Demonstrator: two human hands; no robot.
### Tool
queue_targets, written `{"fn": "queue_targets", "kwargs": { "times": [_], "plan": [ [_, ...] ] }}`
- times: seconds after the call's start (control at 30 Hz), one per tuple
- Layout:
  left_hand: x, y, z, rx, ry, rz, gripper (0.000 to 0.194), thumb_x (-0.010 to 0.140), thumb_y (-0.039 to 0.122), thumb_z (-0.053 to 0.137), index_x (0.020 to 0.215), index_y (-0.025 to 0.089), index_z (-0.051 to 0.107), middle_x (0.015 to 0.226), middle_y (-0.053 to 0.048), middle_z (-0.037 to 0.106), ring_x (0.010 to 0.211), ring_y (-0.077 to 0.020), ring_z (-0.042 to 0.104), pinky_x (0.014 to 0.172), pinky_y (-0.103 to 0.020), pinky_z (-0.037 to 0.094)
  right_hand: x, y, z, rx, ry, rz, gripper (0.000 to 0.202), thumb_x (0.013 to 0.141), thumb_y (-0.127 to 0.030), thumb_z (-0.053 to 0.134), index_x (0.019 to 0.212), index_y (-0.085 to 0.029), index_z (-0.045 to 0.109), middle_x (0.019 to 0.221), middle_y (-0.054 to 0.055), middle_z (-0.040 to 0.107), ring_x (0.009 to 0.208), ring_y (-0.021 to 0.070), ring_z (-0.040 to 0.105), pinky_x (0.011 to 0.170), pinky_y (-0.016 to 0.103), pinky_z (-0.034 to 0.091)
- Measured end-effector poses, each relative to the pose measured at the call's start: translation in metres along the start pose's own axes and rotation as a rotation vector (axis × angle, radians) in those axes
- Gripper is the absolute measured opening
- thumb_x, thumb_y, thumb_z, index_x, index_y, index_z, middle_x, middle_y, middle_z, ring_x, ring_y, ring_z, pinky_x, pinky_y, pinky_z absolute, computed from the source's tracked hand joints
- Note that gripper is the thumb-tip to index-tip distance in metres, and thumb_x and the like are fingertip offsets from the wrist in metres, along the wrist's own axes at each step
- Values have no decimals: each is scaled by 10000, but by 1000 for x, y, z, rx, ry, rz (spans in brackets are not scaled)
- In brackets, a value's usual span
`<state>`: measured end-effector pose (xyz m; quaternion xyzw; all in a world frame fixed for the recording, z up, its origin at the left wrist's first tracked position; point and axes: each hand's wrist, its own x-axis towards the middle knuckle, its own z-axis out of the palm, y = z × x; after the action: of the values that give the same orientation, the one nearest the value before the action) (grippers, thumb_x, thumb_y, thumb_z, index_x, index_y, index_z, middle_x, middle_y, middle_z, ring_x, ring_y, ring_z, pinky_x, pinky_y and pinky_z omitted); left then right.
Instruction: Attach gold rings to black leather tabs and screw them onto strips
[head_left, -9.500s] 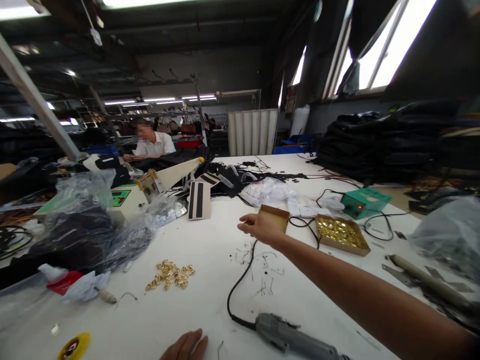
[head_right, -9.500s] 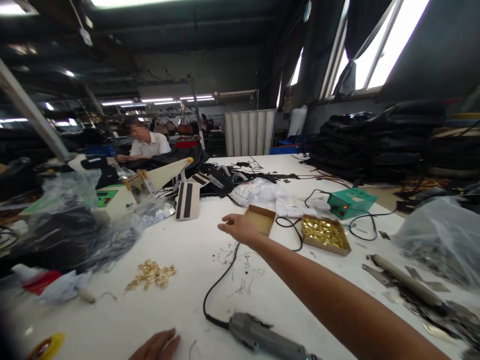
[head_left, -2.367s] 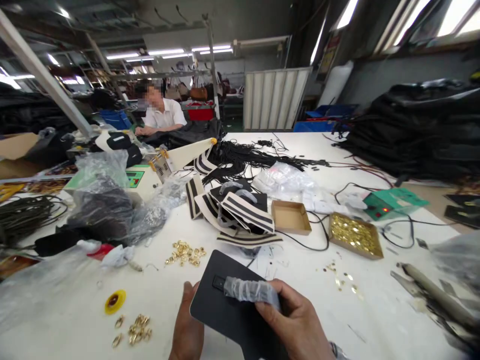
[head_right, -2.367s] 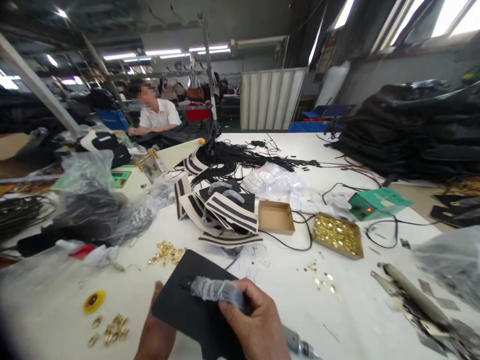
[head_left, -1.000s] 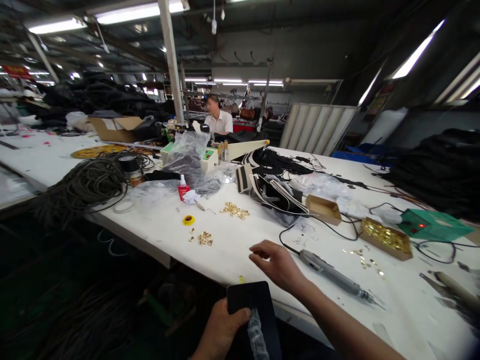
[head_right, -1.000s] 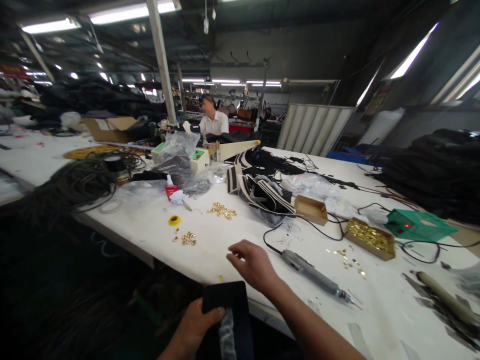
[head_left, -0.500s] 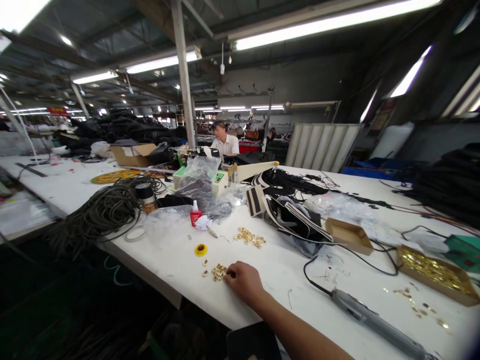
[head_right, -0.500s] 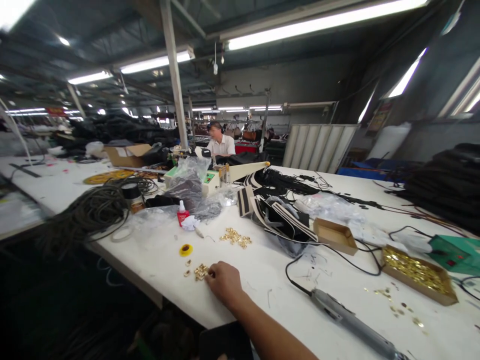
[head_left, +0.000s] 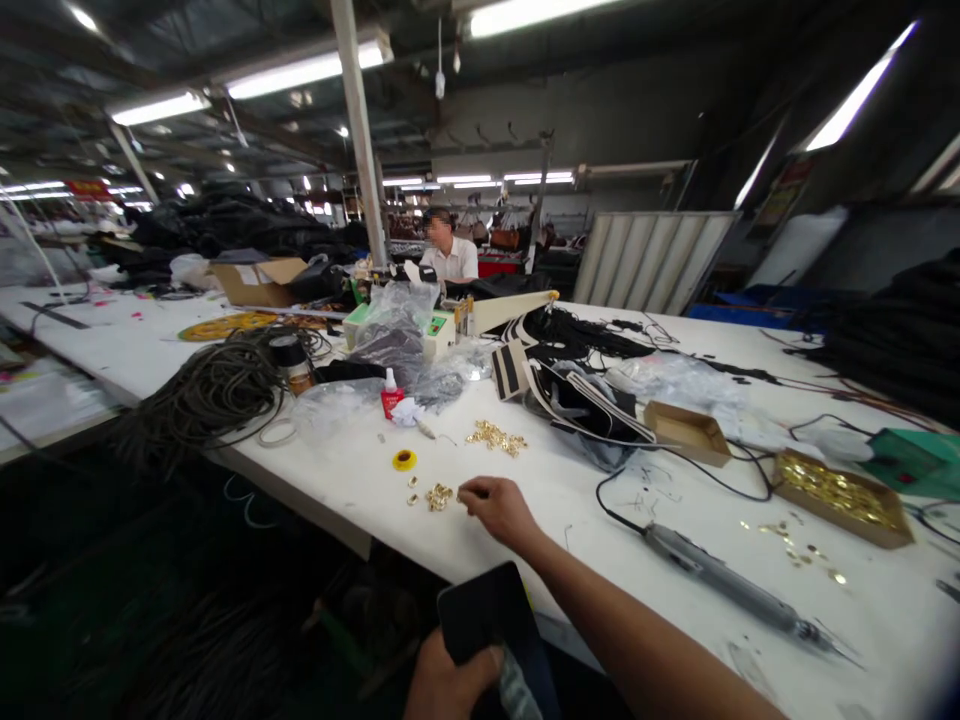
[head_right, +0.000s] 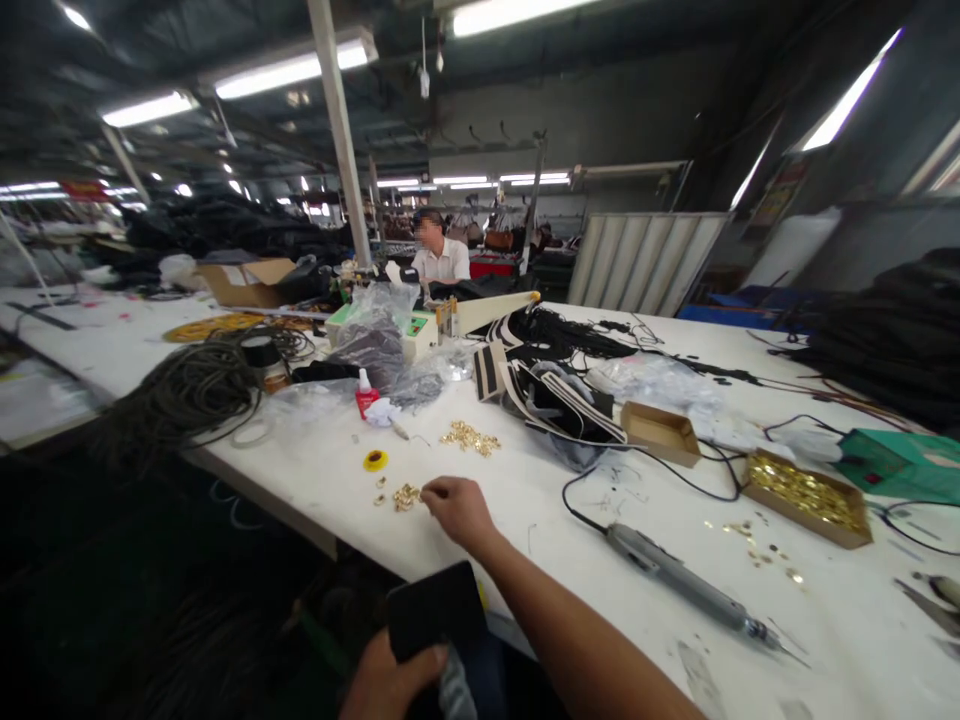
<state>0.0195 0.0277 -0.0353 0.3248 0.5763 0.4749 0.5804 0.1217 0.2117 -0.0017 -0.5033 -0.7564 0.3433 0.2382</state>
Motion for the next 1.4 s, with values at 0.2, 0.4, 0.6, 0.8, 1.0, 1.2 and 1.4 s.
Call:
{"fn": "queue_targets", "kwargs": {
  "times": [0.2, 0.4, 0.6, 0.8, 1.0, 1.2, 1.4],
  "plan": [
    [-6, 33, 0, 44, 109, 120, 447, 687, 370, 850, 1052, 119, 789, 1016, -109, 837, 920, -311, 777, 875, -417, 609, -86, -9, -53, 682, 105, 85, 331, 835, -469, 814, 950, -160, 786, 782, 38, 763, 738, 173, 694, 768, 305, 543],
    [-15, 54, 20, 282, 81, 207, 374, 739, 360, 799, 1041, 140, 787, 953, -55, 834, 864, -255, 764, 820, -355, 604, -155, -8, -80, 622, 217, 6, 209, 880, -403, 803, 903, -196, 796, 835, 22, 765, 792, 171, 680, 774, 296, 533],
    [-31, 64, 59, 365, 65, 282, 331, 744, 321, 775, 1031, 156, 780, 925, -25, 833, 837, -228, 772, 787, -311, 611, -189, 4, -80, 464, 320, -106, 84, 929, -297, 760, 915, -222, 796, 871, 5, 772, 801, 159, 694, 768, 272, 538],
    [-41, 58, 87, 442, 35, 342, 352, 768, 303, 757, 1096, 177, 775, 1018, -30, 837, 921, -229, 784, 860, -313, 620, -210, 16, -81, 393, 429, -193, 48, 947, -230, 742, 932, -230, 788, 887, 9, 774, 816, 154, 723, 780, 266, 550],
    [-45, 52, 102, 559, 28, 422, 342, 808, 299, 749, 1134, 200, 771, 1075, -36, 827, 972, -235, 778, 918, -336, 609, -221, 27, -84, 355, 506, -232, 57, 958, -208, 731, 939, -230, 780, 883, 13, 769, 813, 152, 726, 771, 264, 555],
    [-48, 46, 106, 650, 49, 524, 279, 838, 296, 743, 1099, 200, 763, 1020, -38, 824, 932, -235, 775, 848, -318, 605, -228, 28, -87, 331, 513, -247, 85, 979, -238, 697, 948, -239, 776, 888, 31, 777, 817, 172, 731, 787, 296, 578],
    [-54, 48, 111, 700, 69, 621, 198, 853, 256, 720, 1044, 218, 761, 969, -30, 813, 871, -223, 766, 820, -301, 594, -235, 24, -86, 328, 526, -130, 109, 977, -285, 685, 924, -248, 773, 891, 42, 786, 818, 194, 736, 791, 316, 587]
  ]
}}
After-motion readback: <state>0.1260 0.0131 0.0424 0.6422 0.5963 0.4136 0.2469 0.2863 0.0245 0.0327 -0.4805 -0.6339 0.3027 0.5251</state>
